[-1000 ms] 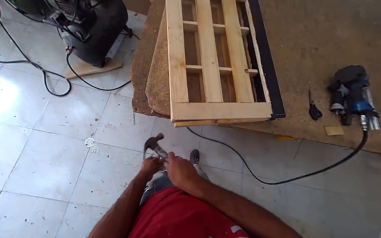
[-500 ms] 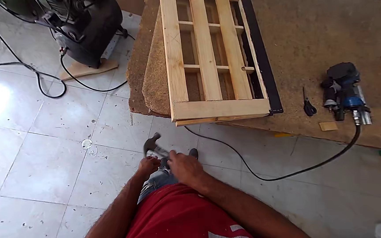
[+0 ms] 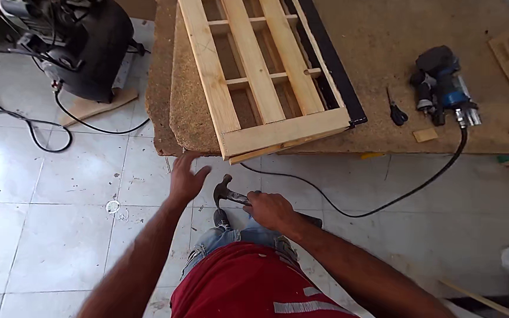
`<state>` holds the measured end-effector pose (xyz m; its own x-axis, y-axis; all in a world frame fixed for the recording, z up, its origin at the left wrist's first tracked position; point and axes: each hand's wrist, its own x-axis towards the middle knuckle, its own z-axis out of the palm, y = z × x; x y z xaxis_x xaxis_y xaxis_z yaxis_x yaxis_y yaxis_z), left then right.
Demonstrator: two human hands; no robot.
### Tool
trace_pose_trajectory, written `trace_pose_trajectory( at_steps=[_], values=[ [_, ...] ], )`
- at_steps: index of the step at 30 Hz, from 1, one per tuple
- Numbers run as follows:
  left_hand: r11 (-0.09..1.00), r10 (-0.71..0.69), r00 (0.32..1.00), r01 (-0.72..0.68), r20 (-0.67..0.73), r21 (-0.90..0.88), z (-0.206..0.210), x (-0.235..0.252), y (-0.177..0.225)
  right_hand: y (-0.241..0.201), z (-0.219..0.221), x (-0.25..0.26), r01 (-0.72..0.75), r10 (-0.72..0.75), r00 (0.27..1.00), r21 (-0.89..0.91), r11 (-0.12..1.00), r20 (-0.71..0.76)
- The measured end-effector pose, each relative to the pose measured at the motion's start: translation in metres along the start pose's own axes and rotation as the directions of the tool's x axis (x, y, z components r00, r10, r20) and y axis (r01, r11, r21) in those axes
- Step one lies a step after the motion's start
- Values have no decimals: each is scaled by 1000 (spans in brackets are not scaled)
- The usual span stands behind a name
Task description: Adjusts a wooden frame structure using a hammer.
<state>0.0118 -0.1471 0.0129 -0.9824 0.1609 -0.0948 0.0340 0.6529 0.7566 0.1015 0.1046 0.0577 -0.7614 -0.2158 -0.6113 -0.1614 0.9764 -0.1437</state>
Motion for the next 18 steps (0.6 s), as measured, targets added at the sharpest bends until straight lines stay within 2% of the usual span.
trace_pose_trajectory(
  at_steps=[2, 3, 5, 7, 12, 18],
  values=[
    [931, 264, 949, -297, 170, 211, 5, 54, 35, 6, 3, -2, 55, -54, 998, -33, 998, 29],
    [867, 306, 909, -389, 284, 310, 13, 80, 53, 9, 3, -1, 80, -77, 996, -54, 995, 49],
    [723, 267, 825, -513, 498, 462, 31, 120, 83, 13, 0, 2, 126, -118, 990, -104, 987, 75],
    [617, 200, 756, -591, 623, 519, 51, 145, 96, 18, -2, 5, 141, -138, 990, -163, 976, 30],
    [497, 117, 684, -668, 720, 553, 72, 165, 110, 33, -13, 14, 121, -145, 983, -197, 973, -109],
    [514, 203, 692, -678, 692, 526, 75, 163, 98, 44, -17, 17, 89, -146, 954, -217, 972, -261]
  ],
)
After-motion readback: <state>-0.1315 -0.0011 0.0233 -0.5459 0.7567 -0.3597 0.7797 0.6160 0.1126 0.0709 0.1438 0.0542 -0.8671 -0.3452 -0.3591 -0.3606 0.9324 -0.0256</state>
